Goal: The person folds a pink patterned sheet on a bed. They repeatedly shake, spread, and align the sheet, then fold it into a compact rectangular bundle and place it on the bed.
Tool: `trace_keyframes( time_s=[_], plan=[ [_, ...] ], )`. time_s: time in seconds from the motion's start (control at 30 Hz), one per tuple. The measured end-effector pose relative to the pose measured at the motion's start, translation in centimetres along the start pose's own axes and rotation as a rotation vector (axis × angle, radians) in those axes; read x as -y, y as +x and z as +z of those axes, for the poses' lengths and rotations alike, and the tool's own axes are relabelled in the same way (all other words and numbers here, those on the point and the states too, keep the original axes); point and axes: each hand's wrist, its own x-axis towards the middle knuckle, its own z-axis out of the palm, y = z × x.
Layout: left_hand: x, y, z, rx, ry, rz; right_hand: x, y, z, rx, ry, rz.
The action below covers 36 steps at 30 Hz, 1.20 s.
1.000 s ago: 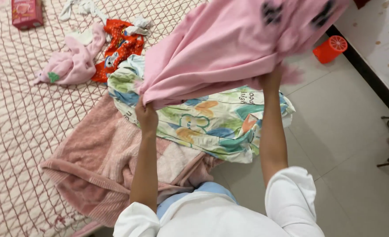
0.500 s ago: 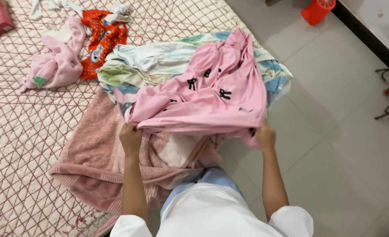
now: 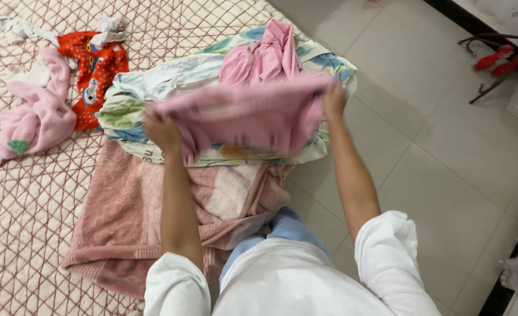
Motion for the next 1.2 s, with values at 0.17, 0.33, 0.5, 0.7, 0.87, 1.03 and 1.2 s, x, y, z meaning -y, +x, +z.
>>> trace_keyframes(
  time_s=[0.17, 0.33, 0.5, 0.7, 0.87, 1.03, 1.2],
  plan=[
    [-5.9, 1.5, -4.9, -0.390, -0.138, 0.552, -0.5, 0.3, -4.6, -0.344, -0.060, -0.238],
    [7.5, -14.3, -4.0, 0.611, 0.413, 0.097, -1.0, -22.8, -6.3, 0.846, -0.578, 0.284],
    [14.2, -19.0, -3.2, 0.746, 0.493, 0.021, -0.3, -26.8, -7.8, 0.802, -0.455, 0.208],
    [5.1, -5.1, 3.5, 0.472, 0.156, 0.129, 0.6, -9.2, -0.5, 0.223, -0.019, 0.109],
    [-10.3, 8.6, -4.3, -0.354, -0.340, 0.299, 7.4, 6.2, -4.0, -0.416, 1.007, 0.131],
    [-6.0, 1.5, -8.3, -0.300, -0.120, 0.440, 5.4, -4.3, -5.1, -0.200, -0.007, -0.326],
    [6.0, -8.4, -10.0, 0.101, 0.064, 0.232, -0.8, -14.8, -7.2, -0.013, -0.283, -0.274]
  ],
)
